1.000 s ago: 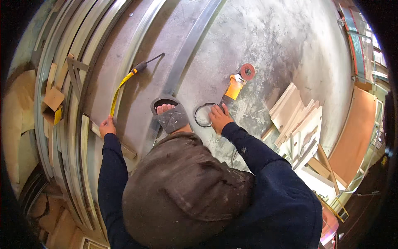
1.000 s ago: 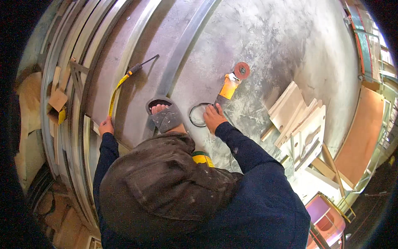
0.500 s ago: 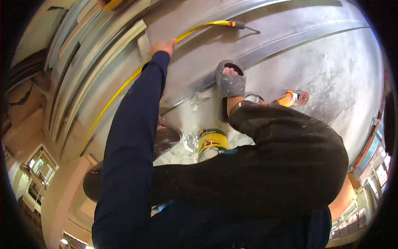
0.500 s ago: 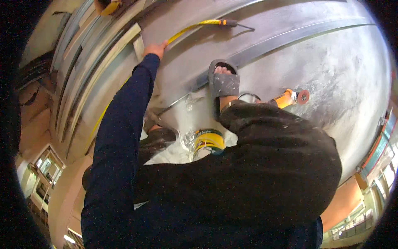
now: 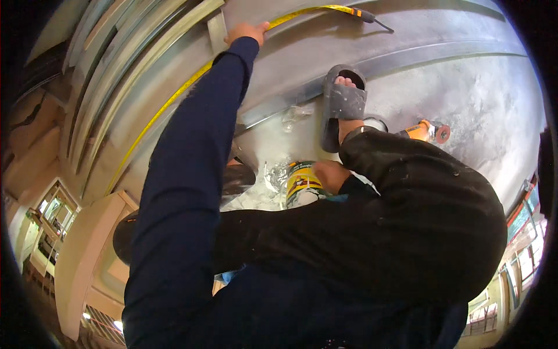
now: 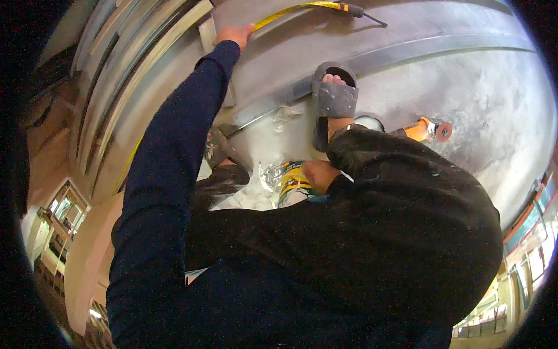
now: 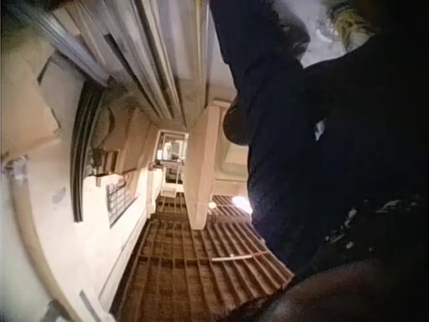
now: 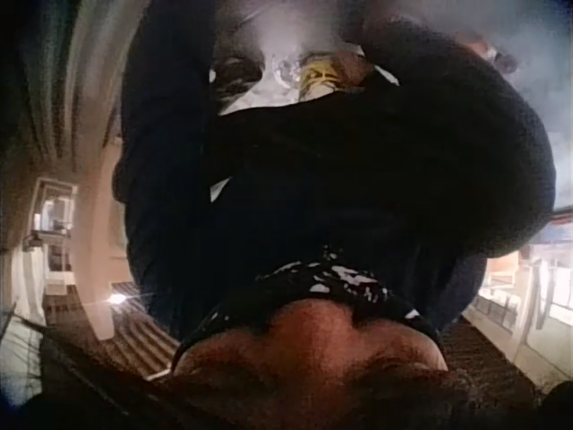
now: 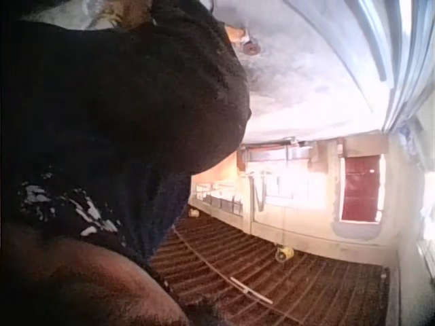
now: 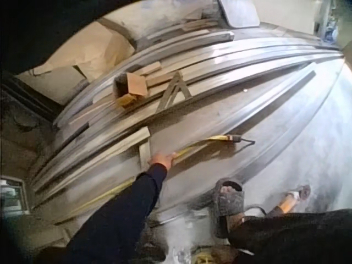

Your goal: The person cuts a metal bar using an angle grinder, measures metal pieces with a tape measure, and marks a metal bar using a triangle ruler and a pencil.

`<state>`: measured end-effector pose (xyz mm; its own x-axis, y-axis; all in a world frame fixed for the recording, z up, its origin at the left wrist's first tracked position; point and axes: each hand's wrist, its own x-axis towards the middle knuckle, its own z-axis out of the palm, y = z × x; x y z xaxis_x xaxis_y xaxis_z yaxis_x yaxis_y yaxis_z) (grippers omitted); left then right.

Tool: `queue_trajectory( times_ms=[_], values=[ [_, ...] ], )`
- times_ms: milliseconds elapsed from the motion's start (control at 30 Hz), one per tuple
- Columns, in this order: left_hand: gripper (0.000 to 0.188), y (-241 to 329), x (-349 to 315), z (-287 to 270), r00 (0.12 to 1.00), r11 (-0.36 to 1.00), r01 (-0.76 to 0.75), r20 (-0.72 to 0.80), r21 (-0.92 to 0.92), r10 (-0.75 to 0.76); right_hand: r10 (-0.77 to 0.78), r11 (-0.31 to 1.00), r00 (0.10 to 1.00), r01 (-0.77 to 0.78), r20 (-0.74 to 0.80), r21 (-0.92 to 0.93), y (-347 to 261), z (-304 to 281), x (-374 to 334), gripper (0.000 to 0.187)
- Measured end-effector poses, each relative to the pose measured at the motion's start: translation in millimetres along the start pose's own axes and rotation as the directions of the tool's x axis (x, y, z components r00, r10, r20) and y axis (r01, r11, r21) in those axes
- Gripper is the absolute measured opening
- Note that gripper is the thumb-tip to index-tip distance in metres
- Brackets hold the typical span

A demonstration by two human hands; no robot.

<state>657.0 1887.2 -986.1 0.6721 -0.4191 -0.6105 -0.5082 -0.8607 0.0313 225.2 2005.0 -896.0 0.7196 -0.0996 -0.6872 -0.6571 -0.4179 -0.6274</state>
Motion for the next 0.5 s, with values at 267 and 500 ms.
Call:
queue_trajectory(
  times_ms=[267,500],
  values=[
    [0.062,31.8,-27.4,11.0,0.988,0.994,-0.053,-0.148,-0.097,0.039,-0.69,0.632,0.673,0.74,0.268,-0.231,-12.3,2.9,82.0,0.019],
    [0.065,19.6,-32.3,9.0,0.976,0.985,-0.087,-0.208,-0.148,0.055,-0.602,0.661,0.748,0.664,0.281,-0.351,-7.9,13.7,88.0,0.029]
  ],
)
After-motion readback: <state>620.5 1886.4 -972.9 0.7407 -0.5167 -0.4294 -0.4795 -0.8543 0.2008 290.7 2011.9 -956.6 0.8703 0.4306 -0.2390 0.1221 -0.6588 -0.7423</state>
